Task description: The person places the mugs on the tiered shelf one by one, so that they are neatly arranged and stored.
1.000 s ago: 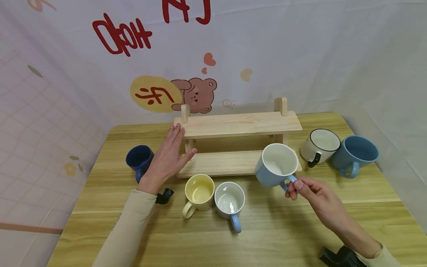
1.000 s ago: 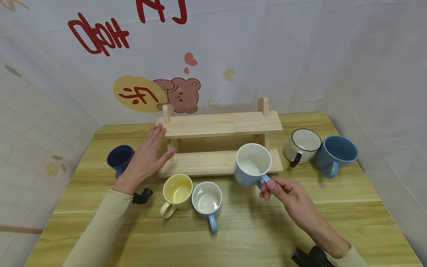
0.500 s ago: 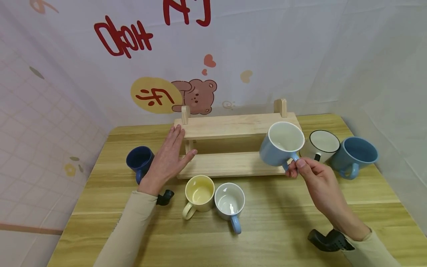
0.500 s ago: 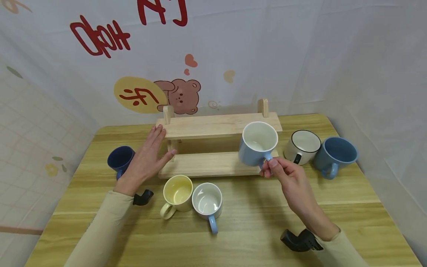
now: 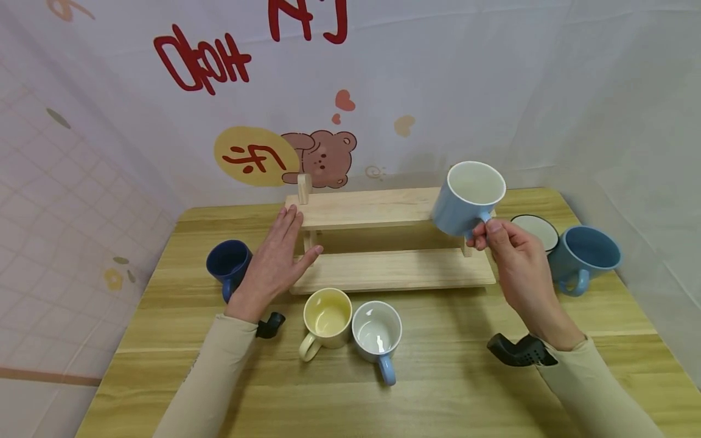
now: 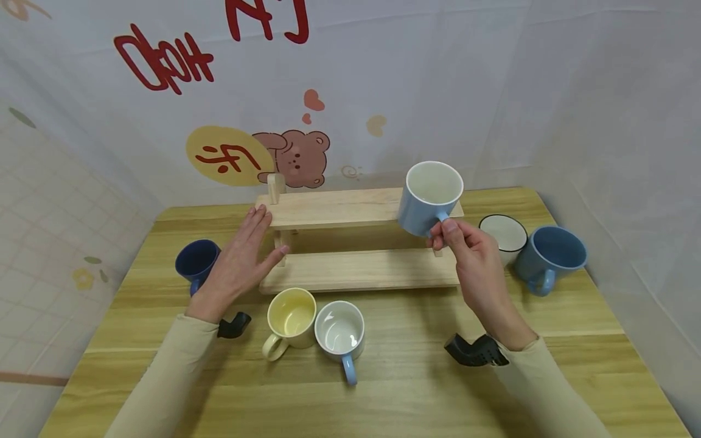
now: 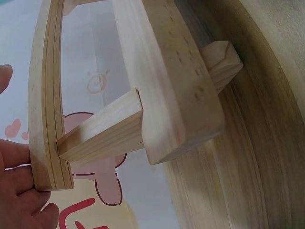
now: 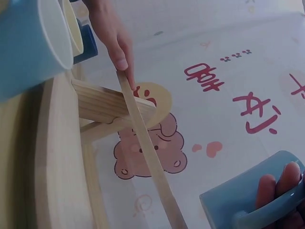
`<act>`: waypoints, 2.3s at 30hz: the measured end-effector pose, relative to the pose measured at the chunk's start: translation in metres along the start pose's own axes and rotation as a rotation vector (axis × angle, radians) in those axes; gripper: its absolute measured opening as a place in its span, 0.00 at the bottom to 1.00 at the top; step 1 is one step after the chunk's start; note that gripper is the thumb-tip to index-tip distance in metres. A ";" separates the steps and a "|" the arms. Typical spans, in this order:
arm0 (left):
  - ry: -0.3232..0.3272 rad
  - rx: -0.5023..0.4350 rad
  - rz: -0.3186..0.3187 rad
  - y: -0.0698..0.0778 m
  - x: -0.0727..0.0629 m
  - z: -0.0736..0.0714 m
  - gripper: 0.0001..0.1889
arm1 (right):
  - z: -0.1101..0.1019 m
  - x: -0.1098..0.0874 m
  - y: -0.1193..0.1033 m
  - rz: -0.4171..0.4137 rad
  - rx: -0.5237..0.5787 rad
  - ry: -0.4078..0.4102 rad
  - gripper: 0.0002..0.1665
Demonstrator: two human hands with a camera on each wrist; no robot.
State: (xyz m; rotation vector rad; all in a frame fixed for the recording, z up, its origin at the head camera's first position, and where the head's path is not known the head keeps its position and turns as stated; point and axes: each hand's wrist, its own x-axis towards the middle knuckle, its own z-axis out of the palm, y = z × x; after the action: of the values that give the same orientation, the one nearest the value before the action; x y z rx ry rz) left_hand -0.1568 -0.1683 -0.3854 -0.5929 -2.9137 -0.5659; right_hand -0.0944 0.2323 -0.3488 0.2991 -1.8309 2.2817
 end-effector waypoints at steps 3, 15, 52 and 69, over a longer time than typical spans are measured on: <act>0.005 0.001 0.005 0.000 0.000 0.000 0.47 | 0.003 0.009 0.002 -0.023 0.015 0.029 0.17; 0.020 -0.025 0.014 -0.001 -0.003 0.000 0.45 | 0.016 0.036 0.012 -0.018 -0.010 0.123 0.18; 0.016 -0.058 -0.005 0.000 -0.006 0.002 0.45 | 0.020 0.055 0.025 0.149 -0.301 0.108 0.26; 0.020 -0.082 0.001 -0.001 -0.006 0.003 0.45 | 0.005 0.034 0.019 0.077 -0.433 -0.010 0.26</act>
State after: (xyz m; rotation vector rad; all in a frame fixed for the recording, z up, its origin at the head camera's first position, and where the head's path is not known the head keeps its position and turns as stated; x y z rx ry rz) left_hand -0.1514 -0.1703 -0.3899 -0.5945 -2.8826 -0.6901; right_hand -0.1318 0.2242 -0.3557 0.1708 -2.3075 1.8571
